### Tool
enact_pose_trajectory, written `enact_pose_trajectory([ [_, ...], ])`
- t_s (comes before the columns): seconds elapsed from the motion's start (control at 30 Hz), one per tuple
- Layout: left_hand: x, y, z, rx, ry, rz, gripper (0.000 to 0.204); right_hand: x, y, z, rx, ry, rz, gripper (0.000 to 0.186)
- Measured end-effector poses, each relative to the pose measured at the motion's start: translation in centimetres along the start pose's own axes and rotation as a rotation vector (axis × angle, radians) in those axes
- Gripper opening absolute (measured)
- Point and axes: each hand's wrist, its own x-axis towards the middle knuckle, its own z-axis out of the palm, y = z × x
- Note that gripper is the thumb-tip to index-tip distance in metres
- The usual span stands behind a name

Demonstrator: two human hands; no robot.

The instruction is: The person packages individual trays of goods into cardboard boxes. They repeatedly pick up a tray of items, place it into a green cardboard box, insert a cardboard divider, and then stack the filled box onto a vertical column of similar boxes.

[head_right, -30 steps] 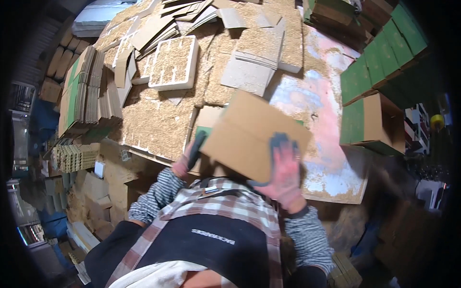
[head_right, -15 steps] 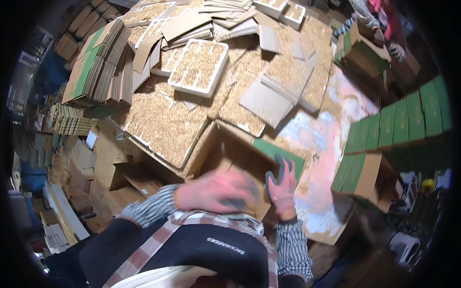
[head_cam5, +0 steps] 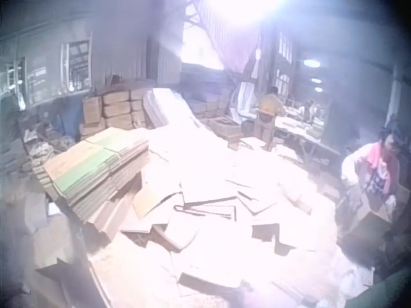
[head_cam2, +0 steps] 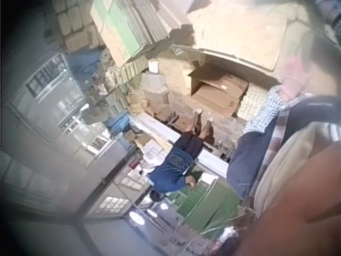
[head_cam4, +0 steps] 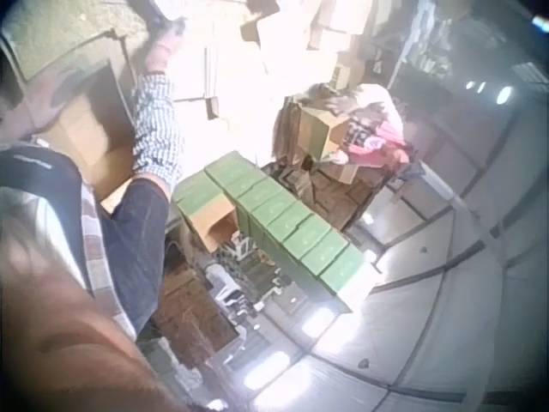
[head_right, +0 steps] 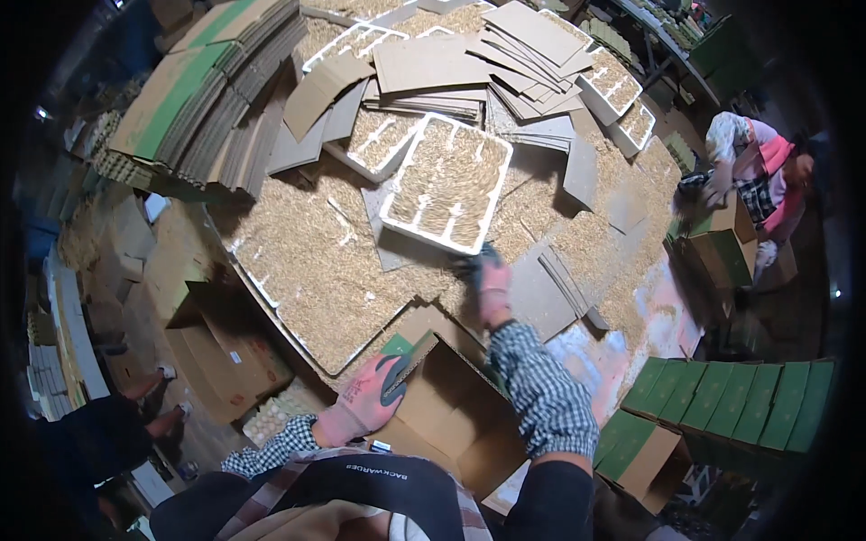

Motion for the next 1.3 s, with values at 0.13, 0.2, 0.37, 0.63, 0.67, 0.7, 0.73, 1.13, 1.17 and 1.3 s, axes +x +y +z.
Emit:
enact_pose_trajectory([
  [0.13, 1.1, 0.1, 0.1, -0.032, 0.032, 0.03, 0.049, 1.1, -0.8, -7.6, 0.048, -0.076, 0.164, 0.021],
  [0.2, 0.8, -0.2, 0.5, -0.035, 0.065, 0.027, 0.048, -0.6, -2.5, -0.6, -0.31, 0.003, 0.273, 0.026],
  [0.37, 1.2, -0.7, 0.9, -0.087, 0.037, 0.01, 0.049, 3.1, -2.9, 3.3, 0.216, 0.309, -0.188, 0.068],
  [0.63, 1.1, 0.2, 1.2, -0.262, -0.028, 0.04, 0.057, 4.2, -6.5, -0.1, 0.245, 0.298, -0.402, 0.081],
  [0.67, 0.6, 0.5, 0.5, -0.345, -0.033, -0.014, 0.059, 2.0, -7.7, -0.6, 0.421, 0.129, -0.212, 0.067],
  [0.7, 0.8, 0.5, 0.8, -0.312, 0.015, 0.113, 0.058, 1.3, -7.4, -4.9, 0.469, -0.005, -0.097, 0.059],
  [0.73, 0.8, 0.4, 0.4, -0.354, -0.037, 0.065, 0.058, -1.9, -8.2, -6.0, 0.373, -0.069, -0.113, 0.053],
  [1.13, 9.2, 0.8, 1.7, -0.585, -0.307, 0.146, 0.048, -32.2, -12.4, -12.9, 0.593, 0.216, 0.281, 0.05],
  [1.17, 8.8, -0.3, 1.5, -0.531, -0.243, 0.223, 0.051, -31.6, -11.6, -12.7, 0.591, 0.217, 0.262, 0.05],
  [1.3, 9.0, -0.1, 0.0, -0.326, -0.382, 0.132, 0.059, -30.6, -11.2, -13.4, 0.285, 0.16, 0.088, 0.051],
])
